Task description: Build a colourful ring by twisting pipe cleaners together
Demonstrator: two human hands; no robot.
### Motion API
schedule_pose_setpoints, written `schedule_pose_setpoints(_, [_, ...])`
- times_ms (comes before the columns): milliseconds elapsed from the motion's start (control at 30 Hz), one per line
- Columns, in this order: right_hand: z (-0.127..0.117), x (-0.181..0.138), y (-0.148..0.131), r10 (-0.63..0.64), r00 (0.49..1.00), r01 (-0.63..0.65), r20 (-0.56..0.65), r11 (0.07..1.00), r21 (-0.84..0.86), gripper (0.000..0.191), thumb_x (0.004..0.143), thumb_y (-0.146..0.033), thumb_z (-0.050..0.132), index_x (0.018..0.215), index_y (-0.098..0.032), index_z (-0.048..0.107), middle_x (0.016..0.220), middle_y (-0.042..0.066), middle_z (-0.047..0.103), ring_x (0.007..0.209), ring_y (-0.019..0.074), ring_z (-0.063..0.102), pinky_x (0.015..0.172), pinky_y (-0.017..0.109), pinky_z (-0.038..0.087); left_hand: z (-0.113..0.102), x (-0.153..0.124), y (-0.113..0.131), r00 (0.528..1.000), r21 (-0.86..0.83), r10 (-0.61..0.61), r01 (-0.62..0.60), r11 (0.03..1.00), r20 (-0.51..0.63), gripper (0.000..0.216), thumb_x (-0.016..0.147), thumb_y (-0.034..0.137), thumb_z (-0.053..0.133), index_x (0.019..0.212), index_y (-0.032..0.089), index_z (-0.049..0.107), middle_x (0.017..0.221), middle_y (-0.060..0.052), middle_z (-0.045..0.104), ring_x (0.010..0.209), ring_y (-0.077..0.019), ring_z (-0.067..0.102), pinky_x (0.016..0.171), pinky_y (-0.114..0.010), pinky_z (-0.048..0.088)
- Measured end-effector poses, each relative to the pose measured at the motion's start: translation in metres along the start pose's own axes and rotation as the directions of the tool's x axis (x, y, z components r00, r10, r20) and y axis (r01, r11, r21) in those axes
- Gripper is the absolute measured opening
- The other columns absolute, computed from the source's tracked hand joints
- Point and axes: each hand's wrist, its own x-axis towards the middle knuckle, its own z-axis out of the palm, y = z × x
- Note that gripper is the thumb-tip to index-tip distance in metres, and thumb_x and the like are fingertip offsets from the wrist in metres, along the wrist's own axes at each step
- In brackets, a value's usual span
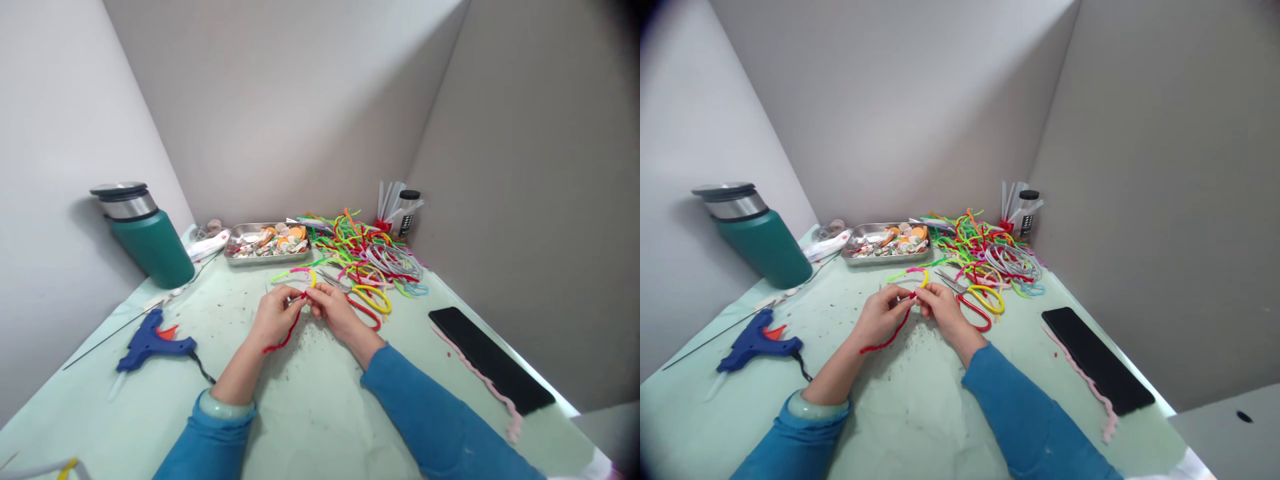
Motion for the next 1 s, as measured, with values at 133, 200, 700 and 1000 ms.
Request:
schedule_pose_setpoints(133, [0.0003,0.0011,0.0011,-0.007,1.000,0.007,0.011,1.000,0.003,0.026,0.074,-0.039,0.063,0.066,-0.016,0.054,0.047,-0.005,0.049,0.038,0.0048,0.040,0.038,0.018,0.024,0.0009,-0.0005,-0.0004,1.000,-0.011,0.018,-0.018,1.000,-0.025,0.017,0.081,0.029,0.053,0.082,0.019,0.066,0.078,-0.001,0.063,0.066,-0.0111,0.052,0.064,-0.023,0.039])
schedule_pose_setpoints(200, [0.0006,0.0022,0.0013,-0.002,1.000,0.002,0.005,1.000,0.025,0.027,0.075,-0.041,0.062,0.068,-0.015,0.056,0.052,-0.004,0.053,0.038,0.0044,0.041,0.037,0.018,0.026,0.0009,-0.0008,-0.0008,0.999,-0.029,0.030,-0.031,0.999,-0.037,0.019,0.082,0.029,0.051,0.083,0.019,0.066,0.079,-0.002,0.064,0.070,-0.0118,0.054,0.065,-0.023,0.040])
schedule_pose_setpoints(700, [0.0010,0.0015,0.0002,-0.009,1.000,0.009,-0.003,1.000,-0.010,0.028,0.073,-0.041,0.063,0.065,-0.015,0.056,0.053,-0.004,0.053,0.038,0.0044,0.041,0.037,0.018,0.026,-0.0021,-0.0017,0.0029,0.997,0.037,0.078,-0.077,0.996,-0.026,0.019,0.084,0.026,0.049,0.082,0.019,0.067,0.078,-0.003,0.061,0.075,-0.0136,0.056,0.070,-0.024,0.041])
schedule_pose_setpoints(1000, [-0.0007,0.0035,0.0023,-0.010,1.000,0.012,-0.029,0.998,0.064,0.028,0.072,-0.040,0.065,0.064,-0.016,0.055,0.054,-0.004,0.053,0.039,0.0045,0.041,0.038,0.019,0.029,-0.0011,-0.0015,0.0038,0.992,0.020,0.127,-0.127,0.992,0.021,0.019,0.082,0.021,0.049,0.090,0.019,0.066,0.081,-0.003,0.061,0.078,-0.0138,0.056,0.071,-0.025,0.041])
